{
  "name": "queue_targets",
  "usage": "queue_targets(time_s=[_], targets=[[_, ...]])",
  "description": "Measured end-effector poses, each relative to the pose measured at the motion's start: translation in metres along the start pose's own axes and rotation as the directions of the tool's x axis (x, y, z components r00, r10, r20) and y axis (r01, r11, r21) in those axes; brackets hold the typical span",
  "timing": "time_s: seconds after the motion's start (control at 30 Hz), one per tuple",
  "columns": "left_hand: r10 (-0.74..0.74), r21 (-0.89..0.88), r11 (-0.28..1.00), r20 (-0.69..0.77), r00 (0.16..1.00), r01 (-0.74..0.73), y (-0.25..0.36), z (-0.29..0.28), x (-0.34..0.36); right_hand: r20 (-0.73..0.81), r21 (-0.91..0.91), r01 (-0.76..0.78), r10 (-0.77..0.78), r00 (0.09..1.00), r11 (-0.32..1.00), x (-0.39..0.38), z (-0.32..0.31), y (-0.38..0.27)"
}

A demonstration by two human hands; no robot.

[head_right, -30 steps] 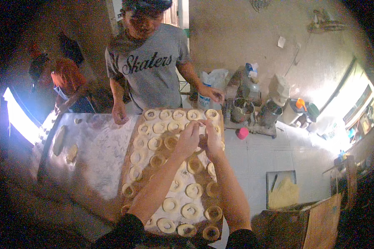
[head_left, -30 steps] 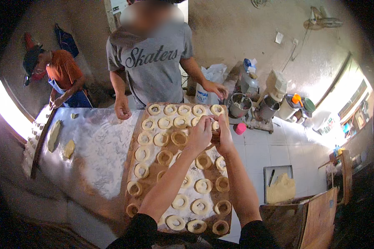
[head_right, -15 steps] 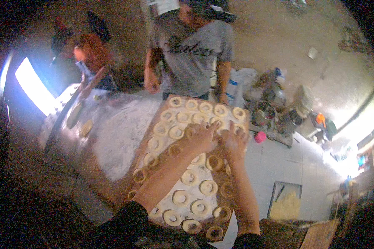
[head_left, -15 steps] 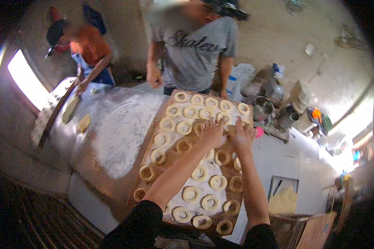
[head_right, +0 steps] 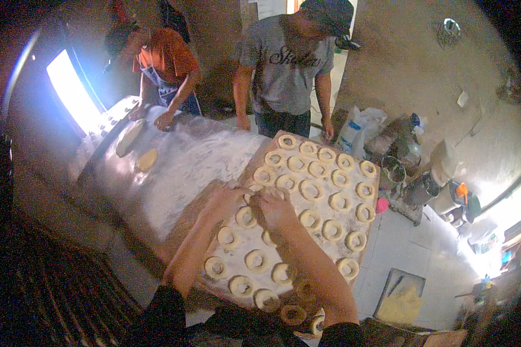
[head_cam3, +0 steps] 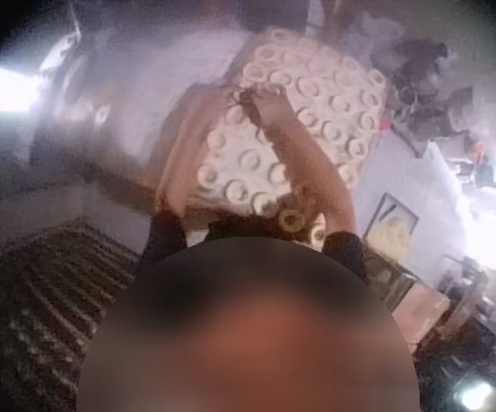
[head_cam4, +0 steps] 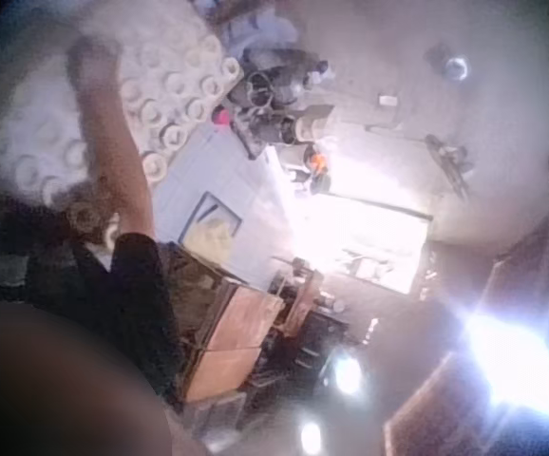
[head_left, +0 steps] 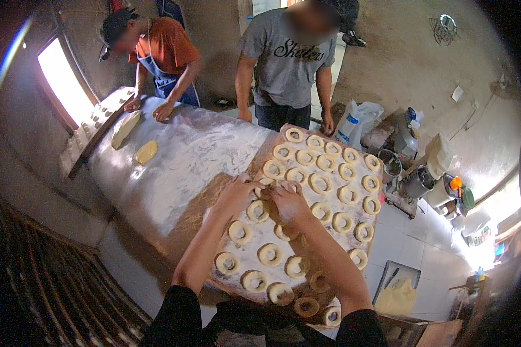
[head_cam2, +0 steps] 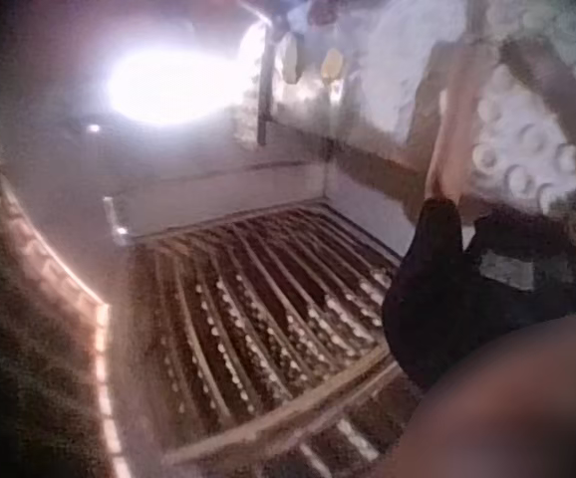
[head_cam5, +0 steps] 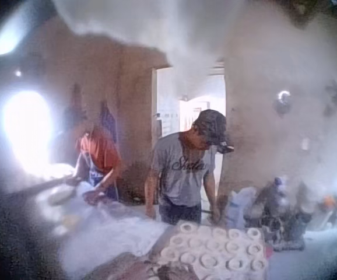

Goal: The person shapes small dough pieces into rings by hand and places them on a wooden tray. They repeatedly pick up dough, form it into a ring, and arrange it in rows. Finished trays are moved to a multi-tiered wooden rack.

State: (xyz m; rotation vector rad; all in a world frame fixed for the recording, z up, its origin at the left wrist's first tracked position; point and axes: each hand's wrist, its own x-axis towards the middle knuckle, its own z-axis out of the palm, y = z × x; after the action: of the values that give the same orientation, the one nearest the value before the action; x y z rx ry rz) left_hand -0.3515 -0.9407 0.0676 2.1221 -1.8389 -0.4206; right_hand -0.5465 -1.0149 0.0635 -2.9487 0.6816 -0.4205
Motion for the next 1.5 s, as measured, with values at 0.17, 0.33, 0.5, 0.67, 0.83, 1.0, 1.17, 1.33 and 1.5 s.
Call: queue_targets(time_s=[0.17,0.33,0.5,0.67,0.83,1.0,1.17,1.33,1.5], targets=[[0.072,-0.109,0.991,-0.014,0.997,-0.074,-0.007,-0.001,-0.009,0.172,-0.087,-0.111,0.125,0.977,0.990,0.003,-0.008,-0.017],[0.129,-0.115,0.985,0.013,0.992,-0.127,-0.020,0.004,-0.043,0.191,-0.009,-0.085,0.086,0.978,0.996,-0.010,-0.002,-0.031],[0.346,0.049,0.937,-0.027,0.938,-0.344,-0.030,0.001,-0.067,0.213,-0.136,-0.062,0.090,0.973,0.989,-0.032,0.007,-0.068],[0.309,0.083,0.945,0.083,0.948,-0.315,-0.029,0.000,-0.061,0.105,-0.136,-0.103,0.118,0.987,0.985,-0.034,0.008,-0.081],[0.273,-0.096,0.955,-0.073,0.959,-0.280,-0.037,-0.018,-0.081,-0.034,0.037,-0.263,0.264,0.964,0.964,-0.103,-0.042,-0.080],[-0.327,-0.270,0.903,0.069,0.942,0.334,-0.039,-0.033,-0.161,-0.113,0.369,-0.900,0.972,0.205,0.233,-0.264,-0.091,-0.107],[-0.455,-0.256,0.791,0.359,0.815,0.555,-0.019,-0.017,-0.196,0.259,0.497,-0.818,0.949,-0.178,-0.289,-0.340,-0.076,-0.135],[-0.483,-0.211,0.830,0.193,0.854,0.517,-0.007,-0.002,-0.196,0.199,0.573,-0.806,0.979,-0.037,-0.147,-0.353,-0.052,-0.119],[-0.450,-0.170,0.867,0.136,0.883,0.468,0.002,0.006,-0.202,0.125,0.567,-0.823,0.983,0.138,0.043,-0.367,-0.040,-0.099]])
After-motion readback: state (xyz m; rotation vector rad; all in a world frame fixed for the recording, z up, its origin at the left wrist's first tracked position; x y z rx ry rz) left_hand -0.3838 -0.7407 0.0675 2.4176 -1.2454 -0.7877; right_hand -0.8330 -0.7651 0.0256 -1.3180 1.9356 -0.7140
